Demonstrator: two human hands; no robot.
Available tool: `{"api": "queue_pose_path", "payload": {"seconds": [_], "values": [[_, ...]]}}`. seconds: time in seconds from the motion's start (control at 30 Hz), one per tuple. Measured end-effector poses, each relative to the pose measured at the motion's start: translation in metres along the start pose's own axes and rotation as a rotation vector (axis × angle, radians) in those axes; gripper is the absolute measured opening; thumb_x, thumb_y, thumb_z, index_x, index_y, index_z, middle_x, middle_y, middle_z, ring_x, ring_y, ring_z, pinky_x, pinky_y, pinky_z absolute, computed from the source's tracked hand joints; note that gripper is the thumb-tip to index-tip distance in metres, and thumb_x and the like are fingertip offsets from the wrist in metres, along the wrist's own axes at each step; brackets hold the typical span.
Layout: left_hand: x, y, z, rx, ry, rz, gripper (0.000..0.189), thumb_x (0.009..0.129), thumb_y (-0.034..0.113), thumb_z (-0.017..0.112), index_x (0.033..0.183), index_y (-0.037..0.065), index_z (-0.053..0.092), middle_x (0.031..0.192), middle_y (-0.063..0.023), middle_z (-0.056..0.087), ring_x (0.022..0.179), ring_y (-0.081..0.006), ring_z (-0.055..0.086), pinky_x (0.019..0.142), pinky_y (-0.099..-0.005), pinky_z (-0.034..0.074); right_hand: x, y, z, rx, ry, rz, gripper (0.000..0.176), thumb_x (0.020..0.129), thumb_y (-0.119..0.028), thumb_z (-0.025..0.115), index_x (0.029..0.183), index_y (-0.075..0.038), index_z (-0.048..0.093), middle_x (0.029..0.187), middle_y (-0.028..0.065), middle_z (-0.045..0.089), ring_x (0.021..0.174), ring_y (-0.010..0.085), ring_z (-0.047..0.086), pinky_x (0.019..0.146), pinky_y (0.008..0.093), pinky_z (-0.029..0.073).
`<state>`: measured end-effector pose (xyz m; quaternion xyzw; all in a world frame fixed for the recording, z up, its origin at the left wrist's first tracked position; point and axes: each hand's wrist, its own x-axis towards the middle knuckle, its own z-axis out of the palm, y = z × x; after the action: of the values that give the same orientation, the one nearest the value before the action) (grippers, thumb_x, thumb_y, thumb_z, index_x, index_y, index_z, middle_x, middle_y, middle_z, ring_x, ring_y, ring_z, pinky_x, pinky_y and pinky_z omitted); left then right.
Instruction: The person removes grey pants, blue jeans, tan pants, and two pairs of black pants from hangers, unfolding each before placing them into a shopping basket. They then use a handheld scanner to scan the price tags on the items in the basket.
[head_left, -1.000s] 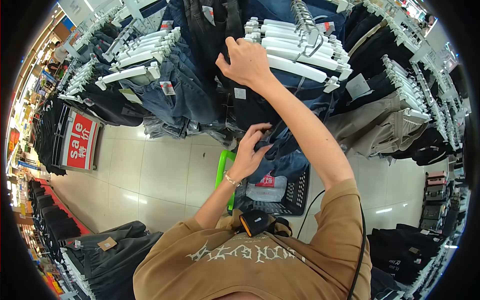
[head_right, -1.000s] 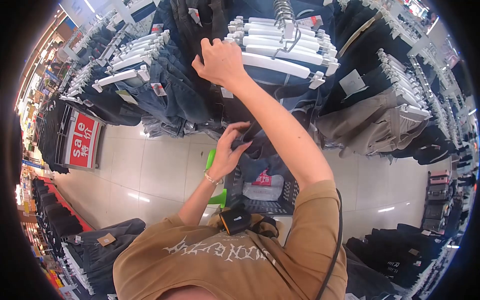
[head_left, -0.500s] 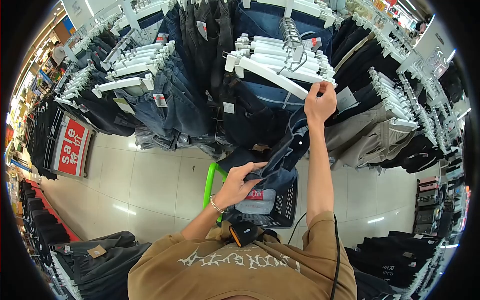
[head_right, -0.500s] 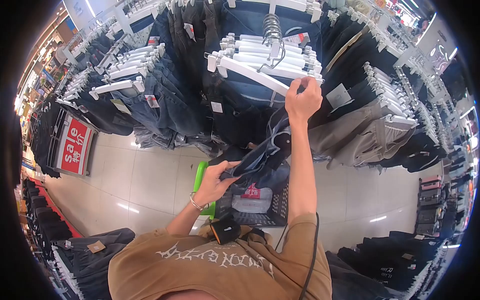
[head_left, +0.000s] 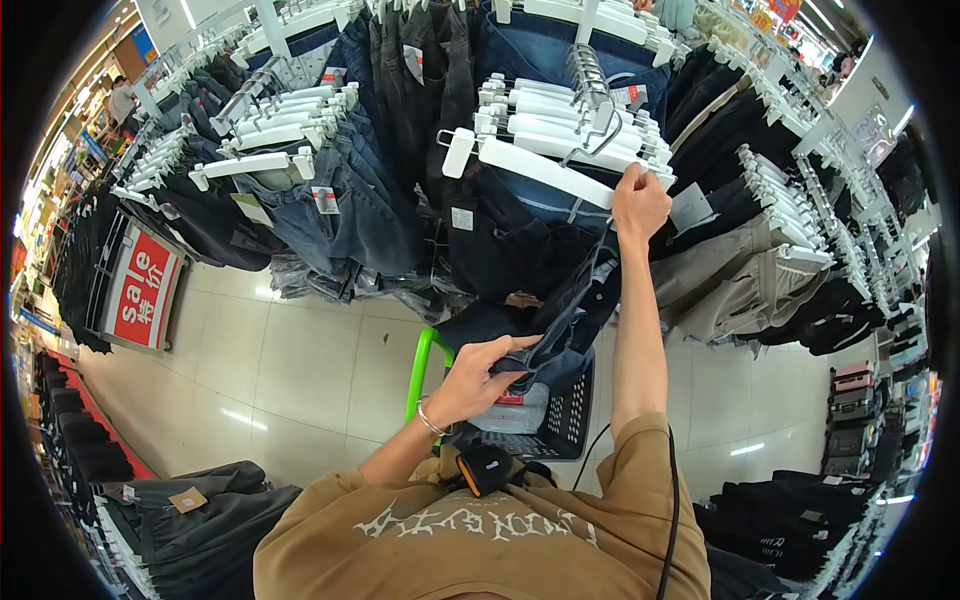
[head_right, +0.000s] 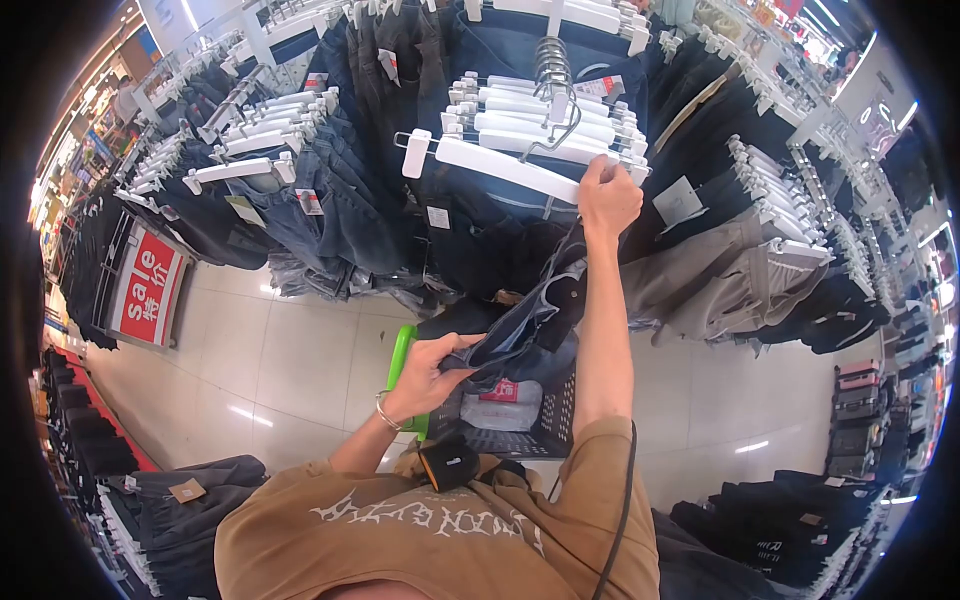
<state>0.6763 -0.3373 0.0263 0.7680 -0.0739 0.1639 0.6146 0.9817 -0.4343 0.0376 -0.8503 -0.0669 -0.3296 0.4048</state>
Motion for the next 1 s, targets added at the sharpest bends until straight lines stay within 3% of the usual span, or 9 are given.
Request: {"api": "queue_pose_path", "payload": {"seconds": [0.13,0.23,0.47,0.57,0.63,0.77,0.87,0.93,1.0], "values": [[-0.004,-0.005,-0.002,0.007,0.015,-0.057,0.048,0.072,-0.011,0.061,0.118,-0.003,0.055,0.101,-0.0172,0.065,0.085,-0.0299,0.064,0.076,-0.0262,0.047,0.006,0.004,0.005,0.043,-0.061,-0.021,0.044,0.083,-0.037,0.052,0.068,0.002,0.062,0.064,0.0209,0.061,0.064,0.039,0.061,0.065,0.0436,0.048],[-0.007,-0.013,-0.001,-0.018,0.084,-0.032,0.047,0.072,-0.01,0.061,0.118,-0.002,0.055,0.097,-0.0172,0.065,0.081,-0.0261,0.065,0.073,-0.0254,0.047,0.009,-0.001,0.0,0.053,-0.192,0.061,0.045,0.085,-0.038,0.049,0.073,0.003,0.064,0.074,0.0234,0.063,0.076,0.0406,0.062,0.072,0.0452,0.047],[-0.013,-0.01,-0.003,0.024,0.084,-0.06,0.042,0.076,-0.006,0.064,0.117,-0.001,0.056,0.082,-0.0167,0.063,0.063,-0.0185,0.056,0.064,-0.0245,0.045,0.014,0.001,-0.004,-0.035,-0.178,0.013,0.045,0.085,-0.039,0.046,0.079,0.001,0.068,0.079,0.0235,0.065,0.08,0.0414,0.062,0.076,0.0462,0.047],[-0.018,-0.01,-0.003,0.029,0.048,-0.159,0.029,0.075,-0.002,0.067,0.103,-0.003,0.059,0.076,-0.01,0.064,0.064,-0.0141,0.058,0.061,-0.0251,0.043,0.015,-0.001,-0.009,-0.077,-0.186,0.013,0.044,0.084,-0.04,0.048,0.081,-0.001,0.068,0.081,0.0217,0.066,0.081,0.0402,0.063,0.076,0.0462,0.048],[-0.021,-0.009,-0.005,0.001,0.041,-0.056,0.026,0.079,-0.002,0.065,0.104,-0.001,0.059,0.068,-0.0107,0.057,0.055,-0.0128,0.045,0.055,-0.0239,0.04,0.013,0.001,-0.012,-0.09,-0.171,-0.026,0.043,0.083,-0.041,0.05,0.083,-0.001,0.068,0.083,0.0212,0.066,0.083,0.0393,0.063,0.078,0.0452,0.048],[-0.031,-0.008,-0.01,-0.128,0.068,-0.123,0.011,0.081,0.002,0.065,0.089,0.0,0.057,0.063,-0.0026,0.056,0.056,-0.0061,0.044,0.052,-0.0219,0.036,0.011,0.002,-0.022,-0.032,-0.213,-0.008,0.041,0.08,-0.039,0.051,0.091,-0.002,0.066,0.087,0.0216,0.066,0.086,0.0393,0.063,0.08,0.0449,0.047],[-0.037,0.002,-0.016,-0.153,0.058,-0.174,0.012,0.081,0.002,0.065,0.091,0.001,0.058,0.066,0.0003,0.058,0.06,-0.0039,0.047,0.054,-0.0213,0.038,0.01,0.002,-0.03,0.01,-0.22,-0.03,0.039,0.079,-0.038,0.054,0.087,-0.002,0.065,0.088,0.0199,0.066,0.088,0.0376,0.063,0.079,0.0434,0.047],[-0.035,0.019,-0.017,-0.258,0.085,-0.217,0.013,0.081,0.001,0.066,0.091,0.0,0.058,0.078,0.002,0.06,0.071,-0.0022,0.049,0.065,-0.0193,0.042,0.01,0.002,-0.035,-0.004,-0.227,-0.065,0.041,0.078,-0.039,0.055,0.093,-0.003,0.065,0.09,0.0184,0.067,0.089,0.0371,0.063,0.08,0.0427,0.048],[-0.037,0.017,-0.018,-0.286,0.116,-0.232,0.014,0.081,0.001,0.066,0.092,0.0,0.058,0.081,0.0024,0.06,0.075,-0.0022,0.049,0.067,-0.0194,0.043,0.008,0.009,-0.042,0.005,-0.198,-0.171,0.05,0.077,-0.039,0.057,0.109,-0.001,0.058,0.099,0.0192,0.065,0.098,0.0373,0.06,0.086,0.0414,0.046]]}}
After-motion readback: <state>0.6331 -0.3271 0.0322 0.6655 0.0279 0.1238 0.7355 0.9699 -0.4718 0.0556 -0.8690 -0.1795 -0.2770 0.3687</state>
